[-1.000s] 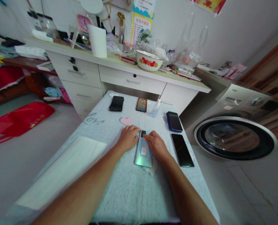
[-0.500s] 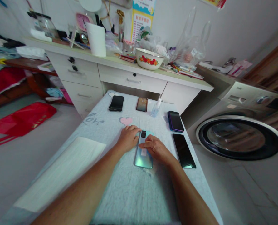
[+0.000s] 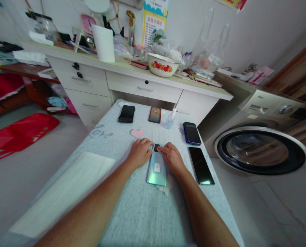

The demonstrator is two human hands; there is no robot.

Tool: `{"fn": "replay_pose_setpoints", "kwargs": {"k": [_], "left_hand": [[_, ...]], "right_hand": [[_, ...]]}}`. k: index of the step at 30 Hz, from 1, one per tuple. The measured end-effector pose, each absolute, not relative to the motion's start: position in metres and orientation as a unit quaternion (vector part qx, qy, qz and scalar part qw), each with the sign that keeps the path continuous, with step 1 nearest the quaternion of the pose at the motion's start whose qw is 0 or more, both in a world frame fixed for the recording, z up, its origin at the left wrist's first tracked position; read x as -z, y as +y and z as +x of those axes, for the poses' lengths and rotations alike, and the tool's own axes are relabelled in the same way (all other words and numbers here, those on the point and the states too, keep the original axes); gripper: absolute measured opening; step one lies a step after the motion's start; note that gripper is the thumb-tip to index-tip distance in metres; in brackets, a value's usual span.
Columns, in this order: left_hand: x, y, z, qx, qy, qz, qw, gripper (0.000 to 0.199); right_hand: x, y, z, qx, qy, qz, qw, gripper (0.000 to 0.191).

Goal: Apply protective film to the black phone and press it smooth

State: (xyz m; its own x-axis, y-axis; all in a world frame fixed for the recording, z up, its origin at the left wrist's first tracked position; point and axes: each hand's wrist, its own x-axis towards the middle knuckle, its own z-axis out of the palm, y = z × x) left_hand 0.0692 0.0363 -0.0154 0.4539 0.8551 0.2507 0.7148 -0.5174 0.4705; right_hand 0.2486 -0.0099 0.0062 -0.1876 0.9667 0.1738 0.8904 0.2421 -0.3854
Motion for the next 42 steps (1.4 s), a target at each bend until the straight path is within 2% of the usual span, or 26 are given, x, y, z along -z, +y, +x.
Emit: {"fn": "replay_pose_setpoints", "kwargs": {"k": [17, 26, 36, 42], "left_hand": [[0.014, 0.035, 0.070, -0.226, 0.473, 0.838, 0.150, 0.029], [0.016, 0.037, 0.070, -0.226, 0.470, 0.841, 0.148, 0.028], [0.019, 0.037, 0.070, -0.220, 0.475, 0.840, 0.142, 0.035], [0.018, 0.037, 0.070, -0.213, 0.478, 0.841, 0.140, 0.033]], "right_hand": [[0.003, 0.006, 0.240, -0.004, -0.771, -0.619, 0.150, 0.027], [-0.006, -0.002, 0.241, -0.054, -0.801, -0.576, 0.155, 0.029], [-0.004, -0.007, 0.247, -0.066, -0.837, -0.521, 0.153, 0.029], [-0.002, -0.003, 0.246, -0.070, -0.819, -0.544, 0.168, 0.029]]}}
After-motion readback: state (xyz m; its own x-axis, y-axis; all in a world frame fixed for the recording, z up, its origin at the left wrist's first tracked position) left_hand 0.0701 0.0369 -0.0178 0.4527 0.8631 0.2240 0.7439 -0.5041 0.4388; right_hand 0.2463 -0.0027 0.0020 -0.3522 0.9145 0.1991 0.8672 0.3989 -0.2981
